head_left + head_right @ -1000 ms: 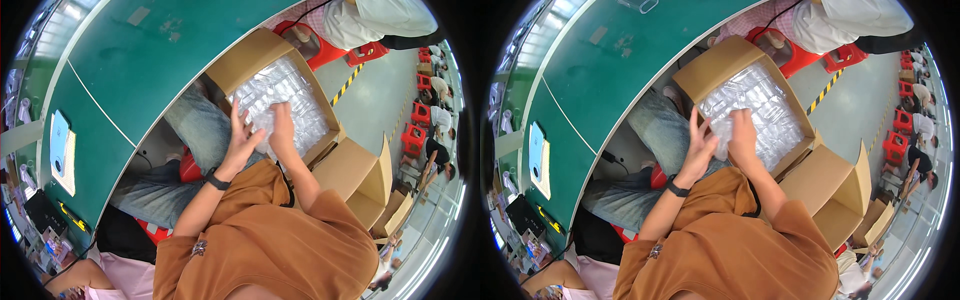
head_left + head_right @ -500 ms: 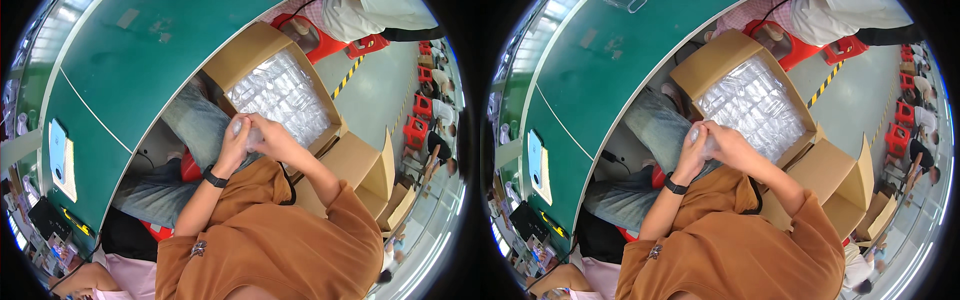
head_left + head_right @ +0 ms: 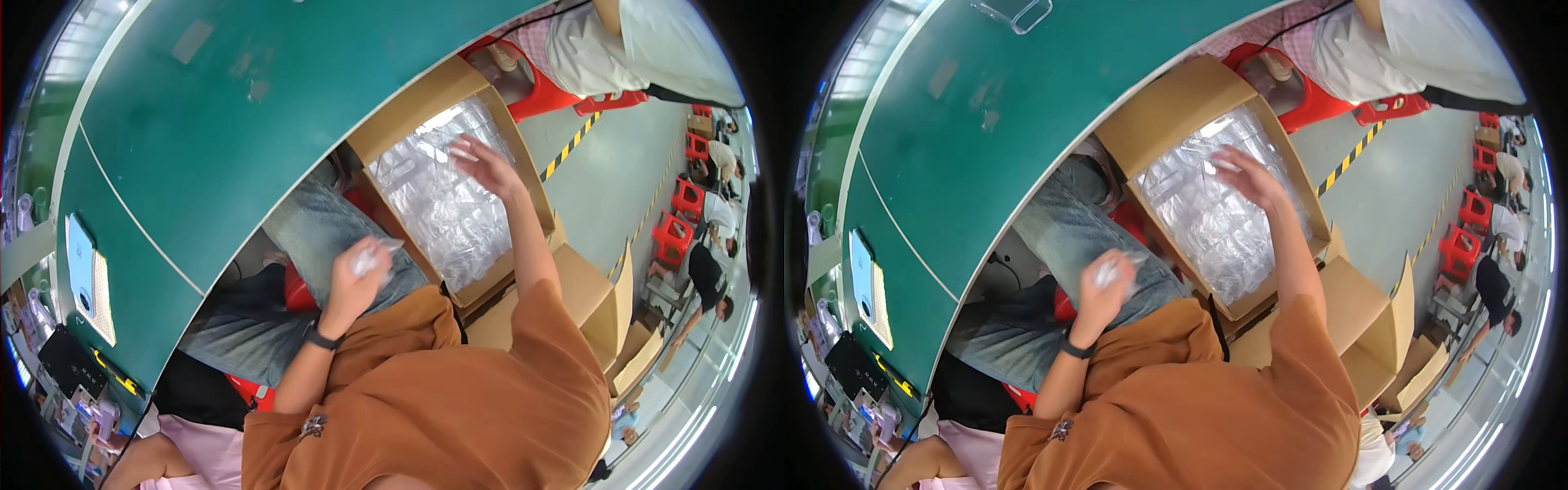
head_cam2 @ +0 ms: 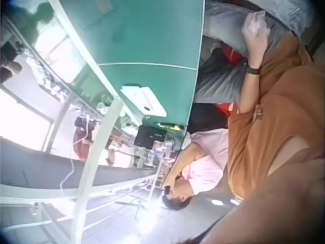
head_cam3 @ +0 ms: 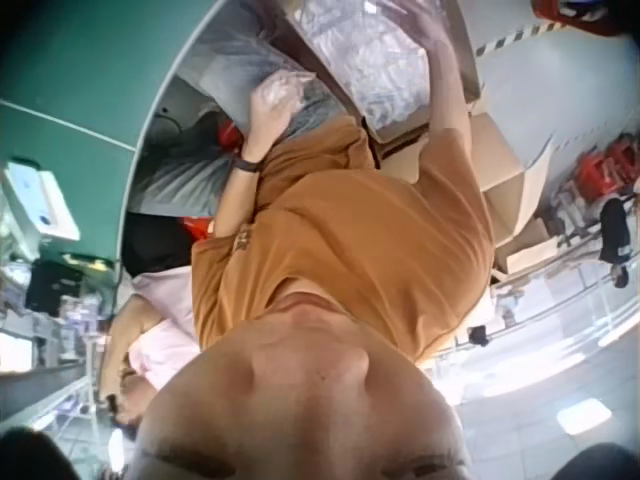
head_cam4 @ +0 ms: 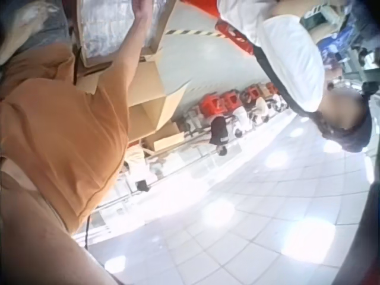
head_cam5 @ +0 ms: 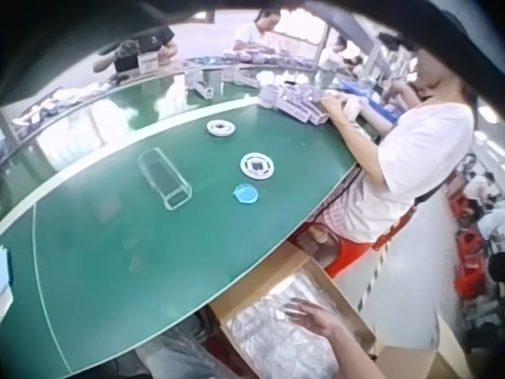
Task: Assembling electronic circuit boards into plastic housings on a factory assembly line.
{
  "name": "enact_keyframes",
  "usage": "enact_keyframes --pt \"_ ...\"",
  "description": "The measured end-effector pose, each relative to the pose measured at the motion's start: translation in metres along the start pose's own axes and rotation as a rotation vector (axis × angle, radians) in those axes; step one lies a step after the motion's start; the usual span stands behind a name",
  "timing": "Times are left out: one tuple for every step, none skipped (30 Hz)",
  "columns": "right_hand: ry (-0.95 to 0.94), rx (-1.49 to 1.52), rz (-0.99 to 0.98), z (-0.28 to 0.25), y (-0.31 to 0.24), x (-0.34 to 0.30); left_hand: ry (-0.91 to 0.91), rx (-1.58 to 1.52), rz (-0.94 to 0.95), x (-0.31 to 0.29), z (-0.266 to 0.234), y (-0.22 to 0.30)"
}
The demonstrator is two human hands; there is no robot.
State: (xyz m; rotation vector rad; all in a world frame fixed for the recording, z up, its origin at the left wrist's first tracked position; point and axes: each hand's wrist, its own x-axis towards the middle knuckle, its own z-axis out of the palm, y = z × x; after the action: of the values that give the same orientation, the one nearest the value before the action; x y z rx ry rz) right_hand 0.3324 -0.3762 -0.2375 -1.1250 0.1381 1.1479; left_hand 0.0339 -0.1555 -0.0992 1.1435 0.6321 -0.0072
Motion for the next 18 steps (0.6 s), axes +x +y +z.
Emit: enact_keyframes --pt "0.277 0.002 -0.050 -0.042 0.014 0.033 0.019 0.099 0.060 -0.003 -0.008 0.000" --pt "0.558 0.002 -0.101 -0.082 0.022 0.062 0.035 0.197 0.119 -0.003 -0.016 -0.002" --pt "0.669 0.009 -0.142 -0.117 0.025 0.086 0.007 0.165 0.180 0.000 -0.023 -0.009" --pt "0.781 0.017 -0.182 -0.145 0.023 0.105 -0.042 0.261 0.237 0.001 -0.023 -0.010" --pt "0.843 0.081 -0.155 -0.173 0.014 0.119 -0.098 0.354 0.298 0.006 -0.024 -0.011" --pt "0.905 0.149 -0.124 -0.193 0.007 0.132 -0.134 0.405 0.314 0.011 -0.017 -0.002" --pt "0.965 0.173 -0.019 -0.189 0.002 0.151 -0.108 0.449 0.365 0.012 -0.013 -0.001" --pt "0.970 0.186 0.067 -0.170 0.006 0.170 -0.072 0.511 0.397 0.015 -0.010 0.000" --pt "0.989 0.193 0.136 -0.163 0.005 0.181 -0.058 0.465 0.325 0.017 -0.007 0.000" --pt "0.998 0.209 0.212 -0.156 0.004 0.189 -0.048 0.475 0.315 0.017 -0.006 0.001" --pt "1.007 0.214 0.208 -0.165 -0.001 0.188 -0.061 0.472 0.327 0.019 -0.005 0.003" --pt "1.046 0.358 0.280 -0.174 -0.006 0.187 -0.070 0.469 0.342 0.022 -0.005 0.004" --pt "1.082 0.504 0.351 -0.182 -0.010 0.187 -0.080 0.465 0.346 0.025 -0.004 0.005" --pt "1.085 0.507 0.354 -0.183 -0.006 0.188 -0.088 0.473 0.362 0.024 -0.005 0.006" --pt "1.111 0.471 0.302 -0.183 -0.004 0.189 -0.096 0.482 0.378 0.023 -0.006 0.006" --pt "1.136 0.435 0.249 -0.183 -0.002 0.190 -0.099 0.483 0.375 0.020 -0.006 0.005" --pt "1.113 0.419 0.159 -0.182 0.003 0.192 -0.098 0.459 0.331 0.020 -0.007 0.005" --pt "1.111 0.421 0.156 -0.180 0.007 0.193 -0.096 0.436 0.290 0.019 -0.008 0.005"
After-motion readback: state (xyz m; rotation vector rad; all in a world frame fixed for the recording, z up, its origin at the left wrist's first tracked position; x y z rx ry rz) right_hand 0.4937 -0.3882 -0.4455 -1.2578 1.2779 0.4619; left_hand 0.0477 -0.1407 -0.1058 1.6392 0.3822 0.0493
